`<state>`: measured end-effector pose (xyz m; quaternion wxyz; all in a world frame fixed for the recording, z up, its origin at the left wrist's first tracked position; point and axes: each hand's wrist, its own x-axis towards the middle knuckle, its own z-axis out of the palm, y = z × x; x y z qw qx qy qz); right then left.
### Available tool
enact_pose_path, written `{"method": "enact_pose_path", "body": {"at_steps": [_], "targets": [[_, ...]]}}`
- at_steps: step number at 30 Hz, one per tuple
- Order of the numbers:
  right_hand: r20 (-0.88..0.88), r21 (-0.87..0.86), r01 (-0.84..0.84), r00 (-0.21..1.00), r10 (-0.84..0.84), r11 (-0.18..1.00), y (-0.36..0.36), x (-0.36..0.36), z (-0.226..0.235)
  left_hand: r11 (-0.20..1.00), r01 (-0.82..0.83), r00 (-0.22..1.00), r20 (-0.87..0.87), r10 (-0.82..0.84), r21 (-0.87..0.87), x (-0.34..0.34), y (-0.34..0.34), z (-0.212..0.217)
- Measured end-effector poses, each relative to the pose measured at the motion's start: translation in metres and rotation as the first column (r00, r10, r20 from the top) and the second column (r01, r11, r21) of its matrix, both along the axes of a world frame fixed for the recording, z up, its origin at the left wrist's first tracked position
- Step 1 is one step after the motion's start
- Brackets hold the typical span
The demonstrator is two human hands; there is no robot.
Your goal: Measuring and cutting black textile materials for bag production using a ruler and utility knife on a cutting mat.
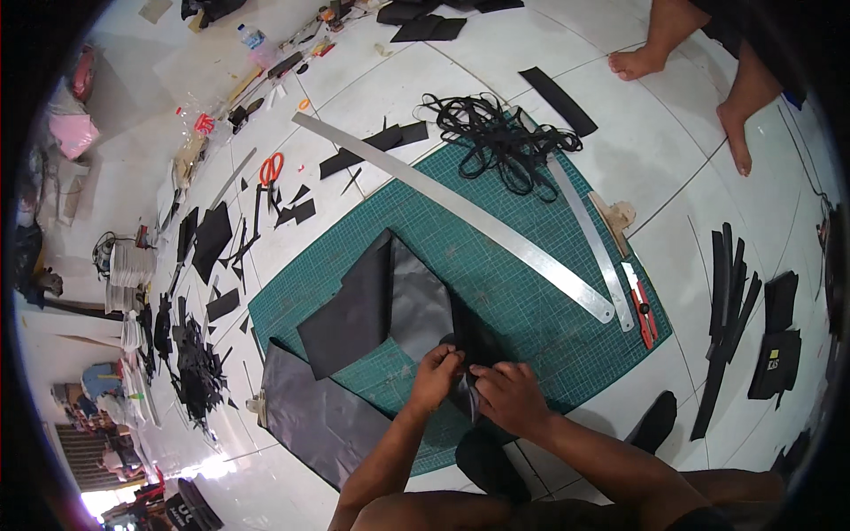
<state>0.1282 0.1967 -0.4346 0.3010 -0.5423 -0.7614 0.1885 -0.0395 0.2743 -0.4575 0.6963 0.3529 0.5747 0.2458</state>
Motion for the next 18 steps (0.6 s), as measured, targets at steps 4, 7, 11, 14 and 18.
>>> {"method": "enact_pose_path", "body": {"at_steps": [4, 7, 11, 14, 18], "targets": [[0.01, 0.025, -0.045, 0.999, 0.045, 0.999, 0.001, -0.008, -0.003, 0.994, -0.028, 0.98, 0.194, 0.048, -0.106, -0.019, -0.001, -0.021], [0.008, 0.042, -0.055, 0.998, 0.054, 0.998, 0.003, -0.013, -0.002, 0.983, -0.039, 0.963, 0.255, 0.084, -0.177, -0.025, 0.001, -0.027], [-0.013, 0.035, -0.06, 0.998, 0.061, 0.998, 0.003, -0.015, -0.005, 0.972, -0.128, 0.963, 0.212, 0.169, -0.196, -0.015, -0.001, -0.017], [-0.014, 0.019, -0.093, 0.996, 0.093, 0.996, 0.004, -0.014, -0.004, 0.996, -0.082, 0.98, 0.179, 0.084, -0.021, -0.018, -0.002, -0.023], [0.009, 0.013, -0.124, 0.992, 0.124, 0.992, 0.006, -0.013, -0.003, 0.982, -0.105, 0.944, 0.294, 0.149, -0.158, -0.025, -0.003, -0.03]]}}
